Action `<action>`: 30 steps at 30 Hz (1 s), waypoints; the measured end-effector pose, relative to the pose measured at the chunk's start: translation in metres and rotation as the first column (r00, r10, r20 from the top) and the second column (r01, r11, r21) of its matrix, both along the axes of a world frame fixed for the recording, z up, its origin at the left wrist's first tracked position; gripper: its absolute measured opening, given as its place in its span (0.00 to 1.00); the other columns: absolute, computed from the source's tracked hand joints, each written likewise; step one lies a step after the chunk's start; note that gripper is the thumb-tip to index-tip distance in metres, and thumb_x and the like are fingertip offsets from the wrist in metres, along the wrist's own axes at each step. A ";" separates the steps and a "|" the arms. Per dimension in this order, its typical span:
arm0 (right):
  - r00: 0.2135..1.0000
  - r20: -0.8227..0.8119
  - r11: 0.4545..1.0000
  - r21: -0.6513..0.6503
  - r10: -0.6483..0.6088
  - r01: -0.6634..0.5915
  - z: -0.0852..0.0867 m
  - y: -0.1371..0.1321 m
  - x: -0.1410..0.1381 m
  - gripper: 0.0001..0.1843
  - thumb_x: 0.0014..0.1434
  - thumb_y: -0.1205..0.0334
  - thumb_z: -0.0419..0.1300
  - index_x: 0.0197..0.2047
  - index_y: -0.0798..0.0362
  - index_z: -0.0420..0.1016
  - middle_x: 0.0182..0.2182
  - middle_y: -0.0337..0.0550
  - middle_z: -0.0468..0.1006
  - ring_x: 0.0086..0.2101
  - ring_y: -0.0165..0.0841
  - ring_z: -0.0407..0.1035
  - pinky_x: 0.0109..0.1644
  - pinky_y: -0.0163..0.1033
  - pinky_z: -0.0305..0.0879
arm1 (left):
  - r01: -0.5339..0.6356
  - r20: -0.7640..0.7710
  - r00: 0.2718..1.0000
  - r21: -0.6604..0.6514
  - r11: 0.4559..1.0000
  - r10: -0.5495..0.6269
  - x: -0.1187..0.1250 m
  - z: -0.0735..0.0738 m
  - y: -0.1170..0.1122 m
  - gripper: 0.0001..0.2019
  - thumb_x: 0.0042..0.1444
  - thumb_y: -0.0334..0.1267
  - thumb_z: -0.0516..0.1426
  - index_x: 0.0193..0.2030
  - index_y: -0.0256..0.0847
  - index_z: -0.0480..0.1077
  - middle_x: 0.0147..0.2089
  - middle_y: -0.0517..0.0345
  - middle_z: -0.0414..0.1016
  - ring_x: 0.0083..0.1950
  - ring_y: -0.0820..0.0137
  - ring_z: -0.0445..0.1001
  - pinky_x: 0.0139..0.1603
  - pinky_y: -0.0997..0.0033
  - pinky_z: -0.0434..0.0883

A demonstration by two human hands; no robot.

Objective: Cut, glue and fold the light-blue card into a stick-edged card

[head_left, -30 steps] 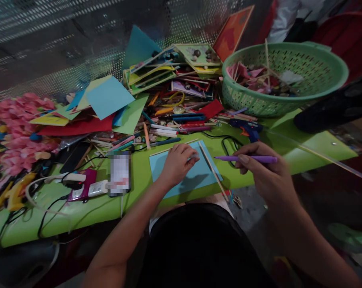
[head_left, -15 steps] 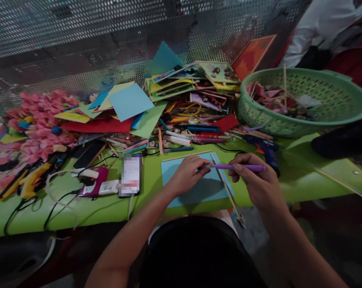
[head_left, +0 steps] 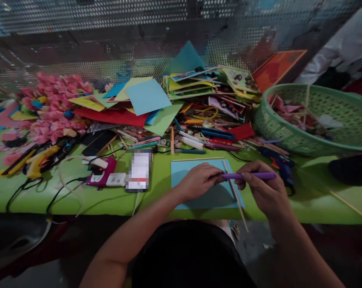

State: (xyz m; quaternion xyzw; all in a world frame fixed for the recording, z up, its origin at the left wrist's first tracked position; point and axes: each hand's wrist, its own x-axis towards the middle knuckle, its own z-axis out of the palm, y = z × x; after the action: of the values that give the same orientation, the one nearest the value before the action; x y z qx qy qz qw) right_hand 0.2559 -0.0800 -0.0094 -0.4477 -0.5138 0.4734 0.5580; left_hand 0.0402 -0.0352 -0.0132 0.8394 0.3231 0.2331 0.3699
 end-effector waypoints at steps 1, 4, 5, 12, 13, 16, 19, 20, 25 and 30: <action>0.999 0.035 1.000 -0.002 0.009 -0.009 0.003 0.003 0.002 0.12 0.59 0.52 0.73 0.35 0.51 0.80 0.26 0.38 0.78 0.25 0.30 0.72 0.27 0.34 0.71 | -0.010 0.022 1.000 -0.034 0.999 0.010 0.000 0.000 0.000 0.13 0.74 0.44 0.54 0.48 0.41 0.78 0.43 0.52 0.79 0.48 0.63 0.75 0.49 0.67 0.68; 0.977 0.212 1.000 0.000 0.023 -0.023 0.020 0.018 0.008 0.13 0.58 0.50 0.73 0.36 0.49 0.81 0.26 0.39 0.79 0.25 0.31 0.72 0.27 0.35 0.70 | -0.081 0.117 0.988 -0.190 0.978 0.105 0.002 0.000 -0.001 0.14 0.74 0.45 0.52 0.56 0.43 0.75 0.41 0.56 0.80 0.43 0.66 0.76 0.46 0.69 0.69; 0.962 0.274 1.000 0.014 0.005 -0.009 0.027 0.025 0.008 0.13 0.57 0.49 0.74 0.36 0.48 0.81 0.27 0.39 0.79 0.26 0.31 0.72 0.28 0.36 0.70 | -0.126 0.127 0.979 -0.233 0.964 0.159 0.002 0.001 -0.002 0.17 0.74 0.46 0.52 0.61 0.42 0.72 0.40 0.58 0.80 0.41 0.67 0.76 0.43 0.69 0.69; 0.796 0.603 0.968 0.165 0.053 -0.189 0.043 0.105 -0.034 0.15 0.58 0.48 0.69 0.43 0.49 0.83 0.40 0.43 0.85 0.40 0.40 0.78 0.47 0.46 0.73 | -0.386 -0.338 0.831 0.222 0.895 0.442 -0.011 0.006 0.003 0.14 0.73 0.45 0.55 0.58 0.40 0.71 0.49 0.52 0.82 0.52 0.60 0.78 0.49 0.63 0.71; 0.767 0.636 0.955 0.164 0.088 -0.246 0.038 0.117 -0.043 0.14 0.60 0.50 0.67 0.44 0.49 0.84 0.41 0.44 0.86 0.42 0.42 0.79 0.50 0.47 0.73 | -0.369 -0.377 0.810 0.269 0.890 0.449 -0.014 0.006 0.004 0.12 0.72 0.44 0.57 0.54 0.41 0.73 0.50 0.51 0.81 0.55 0.58 0.77 0.52 0.61 0.71; 0.623 0.771 0.895 0.174 0.136 -0.411 0.023 0.144 -0.063 0.15 0.62 0.57 0.61 0.49 0.48 0.84 0.47 0.46 0.86 0.49 0.45 0.79 0.56 0.50 0.72 | -0.333 -0.424 0.786 0.324 0.885 0.451 -0.020 0.004 0.007 0.11 0.68 0.42 0.60 0.51 0.39 0.75 0.53 0.47 0.78 0.60 0.53 0.73 0.56 0.55 0.70; 0.510 0.858 0.854 0.215 0.066 -0.473 0.019 0.150 -0.061 0.17 0.63 0.59 0.59 0.51 0.50 0.83 0.53 0.51 0.84 0.55 0.48 0.76 0.62 0.53 0.68 | -0.295 -0.466 0.768 0.353 0.888 0.440 -0.022 0.001 0.008 0.12 0.66 0.41 0.62 0.53 0.38 0.75 0.55 0.46 0.76 0.60 0.53 0.72 0.57 0.54 0.70; 0.483 0.875 0.862 0.225 0.027 -0.455 0.021 0.146 -0.055 0.16 0.63 0.58 0.59 0.51 0.50 0.83 0.53 0.53 0.84 0.55 0.49 0.75 0.62 0.54 0.67 | -0.286 -0.476 0.764 0.355 0.890 0.435 -0.022 0.001 0.008 0.13 0.66 0.40 0.63 0.54 0.38 0.75 0.56 0.45 0.76 0.60 0.53 0.72 0.57 0.54 0.70; 0.305 0.951 0.953 0.140 -0.053 -0.269 0.035 0.089 -0.005 0.11 0.66 0.54 0.59 0.39 0.50 0.79 0.37 0.48 0.83 0.39 0.43 0.77 0.44 0.45 0.68 | -0.276 -0.504 0.761 0.320 0.906 0.410 -0.022 0.004 0.010 0.14 0.67 0.39 0.63 0.55 0.36 0.74 0.55 0.44 0.75 0.59 0.50 0.73 0.57 0.50 0.70; 0.069 0.992 0.993 -0.102 0.107 -0.064 0.025 0.022 0.017 0.15 0.65 0.47 0.60 0.33 0.47 0.75 0.32 0.42 0.81 0.32 0.38 0.74 0.31 0.39 0.56 | -0.266 -0.509 0.777 0.267 0.926 0.370 -0.023 0.007 0.014 0.12 0.66 0.41 0.64 0.52 0.37 0.72 0.54 0.46 0.75 0.59 0.51 0.73 0.59 0.50 0.69</action>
State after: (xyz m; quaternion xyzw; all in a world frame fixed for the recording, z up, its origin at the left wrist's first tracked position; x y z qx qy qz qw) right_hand 0.2726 -0.0581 0.0159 -0.6278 -0.7736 0.0823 0.0239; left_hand 0.0176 -0.0217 -0.0060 0.8333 0.5306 0.0692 0.1389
